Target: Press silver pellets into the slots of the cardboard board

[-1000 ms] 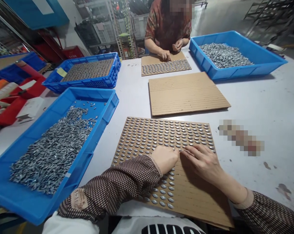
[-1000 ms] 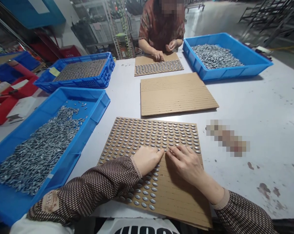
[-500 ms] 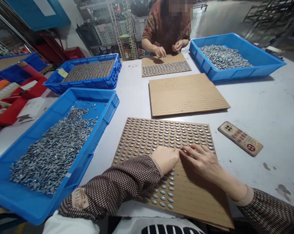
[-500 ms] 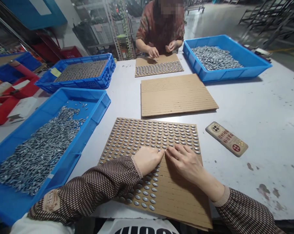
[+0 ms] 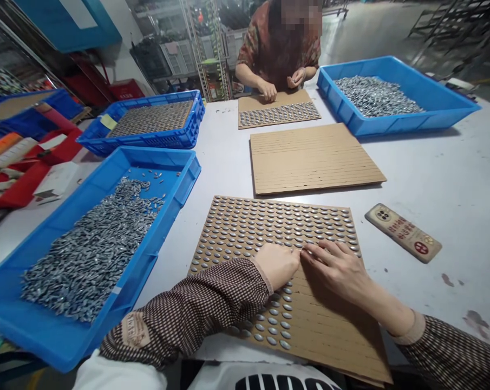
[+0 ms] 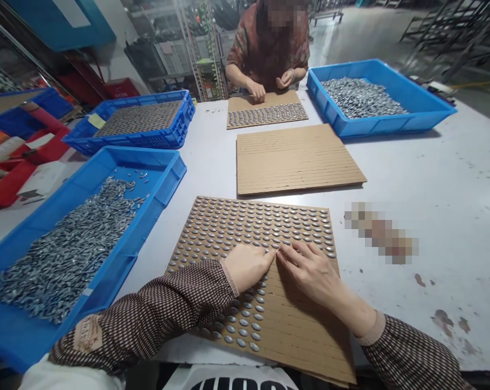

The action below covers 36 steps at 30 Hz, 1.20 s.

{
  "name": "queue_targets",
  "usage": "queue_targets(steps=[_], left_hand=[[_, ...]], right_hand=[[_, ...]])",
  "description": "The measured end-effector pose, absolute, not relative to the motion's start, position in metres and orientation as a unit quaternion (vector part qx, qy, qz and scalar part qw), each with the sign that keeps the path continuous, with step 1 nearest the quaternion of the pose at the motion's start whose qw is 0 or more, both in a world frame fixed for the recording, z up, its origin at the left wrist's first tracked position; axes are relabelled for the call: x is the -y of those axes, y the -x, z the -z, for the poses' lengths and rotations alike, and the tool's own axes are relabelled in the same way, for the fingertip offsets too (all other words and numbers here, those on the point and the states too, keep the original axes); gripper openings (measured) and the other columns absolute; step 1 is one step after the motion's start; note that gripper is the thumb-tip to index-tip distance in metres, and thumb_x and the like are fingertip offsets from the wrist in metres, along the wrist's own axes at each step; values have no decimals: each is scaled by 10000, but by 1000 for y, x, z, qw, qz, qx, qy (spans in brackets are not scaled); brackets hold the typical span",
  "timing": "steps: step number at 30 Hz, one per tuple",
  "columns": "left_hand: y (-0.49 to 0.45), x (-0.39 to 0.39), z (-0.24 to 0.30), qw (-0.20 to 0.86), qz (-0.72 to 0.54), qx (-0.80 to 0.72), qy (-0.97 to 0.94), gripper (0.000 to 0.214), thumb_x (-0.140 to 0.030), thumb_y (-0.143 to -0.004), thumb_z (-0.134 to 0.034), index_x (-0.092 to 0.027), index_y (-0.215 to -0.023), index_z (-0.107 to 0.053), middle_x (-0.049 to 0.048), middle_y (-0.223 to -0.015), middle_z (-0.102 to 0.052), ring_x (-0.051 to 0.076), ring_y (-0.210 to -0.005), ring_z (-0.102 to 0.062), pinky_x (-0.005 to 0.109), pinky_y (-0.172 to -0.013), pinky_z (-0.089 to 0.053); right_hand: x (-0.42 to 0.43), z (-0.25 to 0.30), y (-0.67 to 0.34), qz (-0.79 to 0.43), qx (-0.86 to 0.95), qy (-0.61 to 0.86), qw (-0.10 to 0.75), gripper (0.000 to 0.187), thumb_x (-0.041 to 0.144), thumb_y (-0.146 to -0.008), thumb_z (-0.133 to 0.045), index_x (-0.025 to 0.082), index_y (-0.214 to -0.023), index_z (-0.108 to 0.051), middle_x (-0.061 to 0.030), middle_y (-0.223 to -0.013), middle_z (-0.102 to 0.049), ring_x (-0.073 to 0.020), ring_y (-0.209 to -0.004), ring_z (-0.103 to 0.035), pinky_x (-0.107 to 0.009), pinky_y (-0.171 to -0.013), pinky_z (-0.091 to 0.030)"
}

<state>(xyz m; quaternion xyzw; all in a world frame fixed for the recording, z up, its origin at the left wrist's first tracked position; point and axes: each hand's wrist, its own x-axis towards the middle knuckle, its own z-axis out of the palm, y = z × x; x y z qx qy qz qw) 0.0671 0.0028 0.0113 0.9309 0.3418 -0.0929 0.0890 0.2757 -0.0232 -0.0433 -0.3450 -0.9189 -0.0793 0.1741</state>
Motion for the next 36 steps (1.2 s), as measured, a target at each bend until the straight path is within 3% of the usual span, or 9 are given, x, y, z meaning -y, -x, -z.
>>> queue_targets(steps=[36], left_hand=[[-67, -5, -8, 111, 74, -344, -929, 268, -158, -930, -341, -106, -1037, -581, 120, -838, -698, 265, -769, -693, 330, -600, -500]], right_hand=[[25, 45, -275, 80, 922, 348, 146, 286, 134, -883, -508, 160, -1130, -651, -101, -1226, -623, -277, -1070, -496, -424, -851, -392]])
